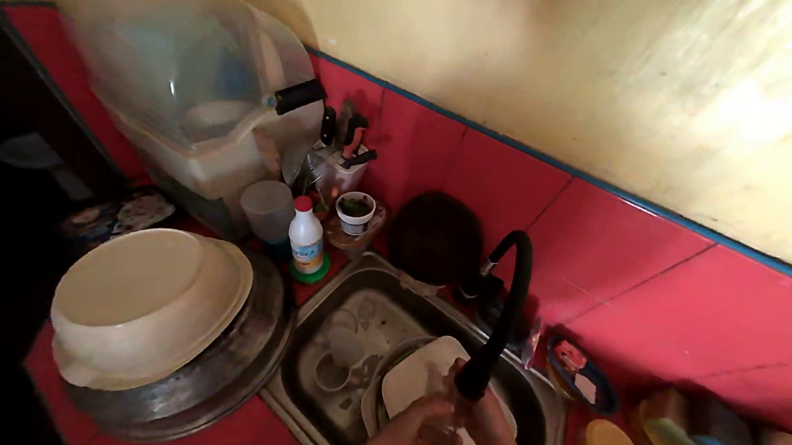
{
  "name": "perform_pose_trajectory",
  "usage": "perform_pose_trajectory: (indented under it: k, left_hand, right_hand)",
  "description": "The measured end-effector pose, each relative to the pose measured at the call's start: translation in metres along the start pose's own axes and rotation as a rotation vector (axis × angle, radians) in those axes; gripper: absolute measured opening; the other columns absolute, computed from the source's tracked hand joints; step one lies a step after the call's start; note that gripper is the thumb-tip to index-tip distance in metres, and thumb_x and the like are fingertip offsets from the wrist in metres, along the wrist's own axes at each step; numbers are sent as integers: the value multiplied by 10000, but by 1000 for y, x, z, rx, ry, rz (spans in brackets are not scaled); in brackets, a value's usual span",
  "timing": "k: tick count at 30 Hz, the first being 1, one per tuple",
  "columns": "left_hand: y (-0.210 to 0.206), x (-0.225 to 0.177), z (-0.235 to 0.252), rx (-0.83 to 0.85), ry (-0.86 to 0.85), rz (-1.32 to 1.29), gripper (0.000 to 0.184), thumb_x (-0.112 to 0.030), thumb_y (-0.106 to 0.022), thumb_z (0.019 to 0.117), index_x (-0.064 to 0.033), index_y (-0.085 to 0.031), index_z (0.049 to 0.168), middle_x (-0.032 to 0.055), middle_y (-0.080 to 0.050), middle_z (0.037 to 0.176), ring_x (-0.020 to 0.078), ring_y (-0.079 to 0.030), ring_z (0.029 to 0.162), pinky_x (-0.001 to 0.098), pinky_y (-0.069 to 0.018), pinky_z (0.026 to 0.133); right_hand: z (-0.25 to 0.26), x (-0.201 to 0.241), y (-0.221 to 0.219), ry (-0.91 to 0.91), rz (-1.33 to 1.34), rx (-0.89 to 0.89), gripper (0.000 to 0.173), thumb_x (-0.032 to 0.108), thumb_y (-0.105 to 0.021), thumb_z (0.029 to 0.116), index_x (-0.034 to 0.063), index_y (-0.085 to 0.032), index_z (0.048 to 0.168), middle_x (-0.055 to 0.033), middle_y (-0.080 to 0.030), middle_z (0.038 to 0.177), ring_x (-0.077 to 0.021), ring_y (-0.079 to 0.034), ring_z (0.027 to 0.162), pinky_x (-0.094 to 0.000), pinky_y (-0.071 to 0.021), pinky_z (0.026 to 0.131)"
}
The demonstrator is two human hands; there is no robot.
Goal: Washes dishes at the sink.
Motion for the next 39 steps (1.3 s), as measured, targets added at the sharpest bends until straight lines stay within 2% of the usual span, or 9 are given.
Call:
perform_pose_trajectory:
  k: [4, 10, 13, 15, 22, 30, 34, 36, 39]
  left_hand:
    - [-5, -2, 8, -289, -17, 537, 622, -134, -673, 955, -99, -362, 1493, 188, -657, 1090, 250, -668, 812, 388, -567, 683]
    - [-4, -2, -2, -61, 29, 56, 331, -240, -495, 1060, -122, -484, 1369, 85, -670, 1003, 155, -670, 732, 281, -567, 602]
    - [-8, -5, 4, -162, -127, 561, 825, -73, -680, 945, -155, -168, 1587, 213, -636, 1174, 286, -692, 937, 435, -595, 797]
    - [-7, -9, 12, -182, -214, 827, 1112, -88, -806, 828, -160, -40, 1630, 287, -604, 1281, 378, -693, 1014, 534, -584, 859]
    - [-15, -17, 22, -231, 9, -411, 278, -315, -489, 1050, -79, -529, 1193, 96, -636, 920, 196, -659, 771, 360, -585, 678]
    - [-36, -17, 35, -150, 38, -614, 287, -324, -483, 1046, -86, -557, 1188, 127, -660, 1018, 225, -692, 893, 356, -606, 725]
    - [-39, -14, 46, -148, -98, -165, 346, -363, -302, 1120, -127, -473, 1307, 114, -623, 904, 198, -628, 725, 342, -540, 613]
    - [-34, -20, 45, -141, -279, 315, 627, -10, -563, 990, -91, -263, 1534, 185, -624, 1160, 230, -664, 919, 384, -572, 776]
    - [-37, -33, 33, -238, -369, 988, 918, -88, -841, 738, -73, -381, 1534, 230, -602, 1349, 352, -606, 1226, 544, -502, 1020]
  right_hand:
    - [-9, 12, -18, 62, -479, -169, 311, 219, -625, 1013, -52, -673, 1157, -158, -706, 1003, -181, -667, 929, -375, -537, 893]
    - [-8, 3, 0, 8, -68, -41, 206, 192, -476, 1031, 49, -592, 1123, 6, -661, 870, -46, -633, 755, -239, -553, 679]
    - [-7, 6, -4, -29, -469, -118, 338, 221, -623, 1010, -49, -641, 1212, -161, -700, 1043, -213, -670, 972, -403, -540, 919]
    - [-7, 5, -12, -9, -547, -142, 309, 248, -662, 979, -34, -679, 1104, -139, -702, 949, -203, -673, 890, -411, -551, 854]
    - [-18, -12, -11, 103, -120, 120, 619, 285, -575, 982, 25, -420, 1522, -111, -497, 1521, -129, -514, 1339, -312, -445, 1095]
    - [-2, 15, 13, 227, -258, -203, 375, 173, -420, 1019, -81, -641, 1184, -145, -710, 1094, -158, -671, 1029, -353, -547, 935]
    - [44, 64, 21, 104, -71, -295, 461, 312, -418, 1104, -58, -526, 1356, -203, -671, 1186, -232, -689, 1022, -397, -584, 876]
    - [66, 92, 21, 84, 38, -333, 471, 335, -411, 1107, -51, -527, 1350, -197, -669, 1145, -222, -685, 972, -391, -582, 840]
    - [104, 110, 34, 110, 168, -283, 464, 333, -371, 1116, -58, -535, 1307, -187, -665, 1092, -219, -663, 931, -397, -570, 824]
Point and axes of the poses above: each hand's wrist, its own z-axis towards the middle knuckle, its own y-axis out of the back of the hand, x = y × z, the point moved 3 cm from there along z, towards the middle knuckle
